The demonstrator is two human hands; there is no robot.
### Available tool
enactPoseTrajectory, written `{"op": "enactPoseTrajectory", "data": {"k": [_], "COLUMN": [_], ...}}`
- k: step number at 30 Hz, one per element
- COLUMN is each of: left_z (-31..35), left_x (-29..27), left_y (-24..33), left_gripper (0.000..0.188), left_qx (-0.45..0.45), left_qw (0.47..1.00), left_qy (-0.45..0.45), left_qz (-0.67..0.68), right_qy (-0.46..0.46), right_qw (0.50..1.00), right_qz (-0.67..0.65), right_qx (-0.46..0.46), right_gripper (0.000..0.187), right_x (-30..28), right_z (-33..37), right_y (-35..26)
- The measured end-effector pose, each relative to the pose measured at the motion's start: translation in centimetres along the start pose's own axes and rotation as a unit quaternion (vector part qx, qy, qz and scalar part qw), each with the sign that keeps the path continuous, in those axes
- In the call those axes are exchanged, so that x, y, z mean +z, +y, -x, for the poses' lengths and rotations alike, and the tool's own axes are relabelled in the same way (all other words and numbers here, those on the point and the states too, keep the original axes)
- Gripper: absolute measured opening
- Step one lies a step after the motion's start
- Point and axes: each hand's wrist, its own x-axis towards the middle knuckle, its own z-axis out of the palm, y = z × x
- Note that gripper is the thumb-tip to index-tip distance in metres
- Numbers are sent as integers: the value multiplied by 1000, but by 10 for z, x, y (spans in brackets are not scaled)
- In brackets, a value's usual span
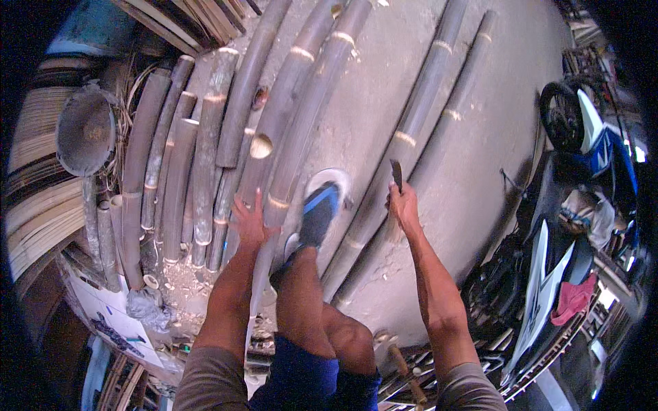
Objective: The person sits on the floor and handles bamboo poles, measuring one with a tape measure, marking it with a pencil, and using a knife to carve a notch. The person then aligns two poles together.
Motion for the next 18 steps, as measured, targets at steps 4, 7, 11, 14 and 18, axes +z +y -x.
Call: {"op": "enactPoseTrajectory", "data": {"k": [4, 7, 11, 14, 18], "left_z": [-4, -5, -6, -9, -4], "left_x": [4, 26, 33, 43, 52], "left_y": [-7, -21, -22, -29, -35], "left_gripper": [141, 137, 134, 133, 136], "left_qx": [-2, 18, 2, 19, 3], "left_qw": [1000, 1000, 1000, 999, 999], "left_qy": [-4, -17, 6, 26, 17], "left_qz": [-4, -16, -24, -37, -34], "right_qy": [75, 89, 89, 100, 57], "right_qw": [974, 966, 913, 864, 820], "right_qz": [162, 162, 236, 233, 361], "right_qx": [-140, -181, -320, -434, -440], "right_gripper": [37, 32, 33, 41, 54], "right_x": [-9, 6, 30, 41, 50], "right_z": [-82, -152, -241, -308, -361], "right_y": [-136, -199, -274, -305, -337]}}
